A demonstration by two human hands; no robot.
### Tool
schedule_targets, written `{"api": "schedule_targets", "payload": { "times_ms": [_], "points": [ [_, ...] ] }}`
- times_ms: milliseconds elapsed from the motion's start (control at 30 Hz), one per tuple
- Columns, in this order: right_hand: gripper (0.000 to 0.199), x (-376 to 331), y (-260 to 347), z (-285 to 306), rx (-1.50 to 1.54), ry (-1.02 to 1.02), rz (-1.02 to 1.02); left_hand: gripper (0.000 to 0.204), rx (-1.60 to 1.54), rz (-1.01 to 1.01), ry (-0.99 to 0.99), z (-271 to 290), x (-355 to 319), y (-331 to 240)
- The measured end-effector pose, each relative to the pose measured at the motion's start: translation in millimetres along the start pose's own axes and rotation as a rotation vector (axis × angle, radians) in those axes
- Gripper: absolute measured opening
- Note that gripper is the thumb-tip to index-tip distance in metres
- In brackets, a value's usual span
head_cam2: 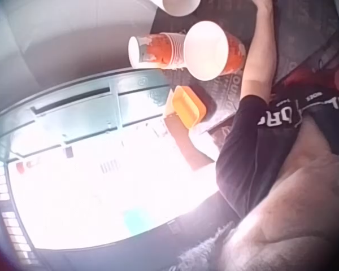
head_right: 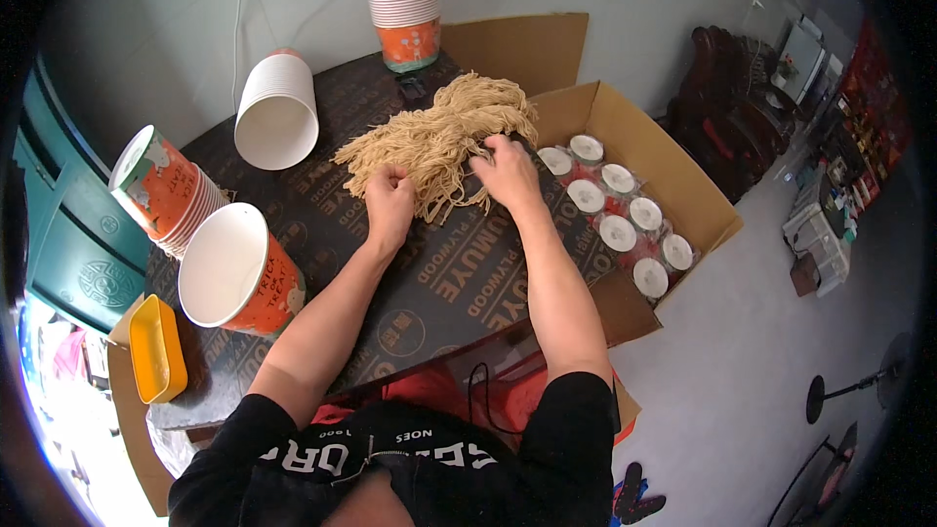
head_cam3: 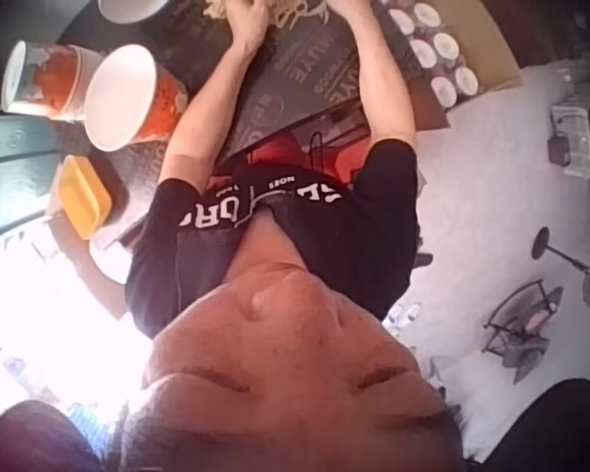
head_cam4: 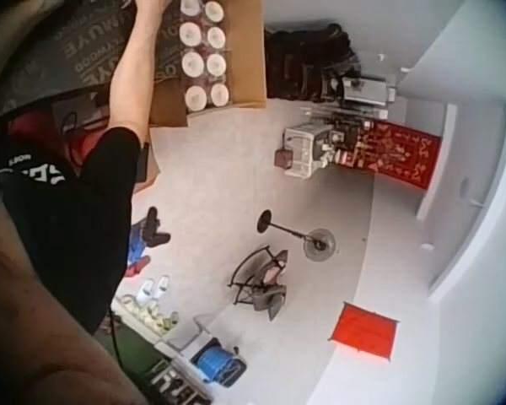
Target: Attaching a thin string or cord to a large paper cup.
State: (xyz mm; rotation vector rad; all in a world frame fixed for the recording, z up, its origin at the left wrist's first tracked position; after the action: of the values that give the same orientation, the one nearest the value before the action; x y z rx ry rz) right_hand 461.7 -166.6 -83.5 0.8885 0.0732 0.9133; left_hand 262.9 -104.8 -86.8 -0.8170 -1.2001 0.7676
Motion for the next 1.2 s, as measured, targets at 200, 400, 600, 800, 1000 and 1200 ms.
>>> {"api": "schedule_targets", "payload": {
  "times_ms": [200, 400, 600, 800, 1000, 1200],
  "points": [
    [0.016, -12, 25, 12, 0.013, 0.544, 0.098, 0.016, 0.128, -0.081, -0.015, 5, -3, -8],
    [0.023, 5, -2, 64, 0.139, 0.473, -0.178, 0.034, 0.612, -0.602, -0.158, 6, -10, -29],
    [0.026, -3, 1, 35, -0.219, 0.394, -0.129, 0.042, 0.302, -0.983, 0.46, -3, -17, -39],
    [0.016, -2, -4, 48, 0.007, 0.547, -0.093, 0.016, 0.496, -0.701, 0.587, -1, -20, -26],
    [0.013, 0, -5, 53, 0.139, 0.674, -0.232, 0.041, 0.321, -0.884, 0.533, -5, -24, -35],
    [0.018, 4, -18, 45, -0.107, 0.504, -0.151, 0.049, 0.385, -0.887, 0.763, -14, -34, -27]
  ]
}}
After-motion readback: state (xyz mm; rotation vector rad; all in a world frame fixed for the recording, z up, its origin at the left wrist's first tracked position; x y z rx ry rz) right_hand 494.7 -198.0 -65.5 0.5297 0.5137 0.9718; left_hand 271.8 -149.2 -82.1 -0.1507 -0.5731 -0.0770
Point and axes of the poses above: each hand's wrist, its own x-axis towards the middle knuckle, its own z-axis out of the back of the hand, y = z × x, the point moved 1 cm from there along x, towards the middle knuckle, and after that the axes turned 13 degrees about -z, right-handed, at the moved point
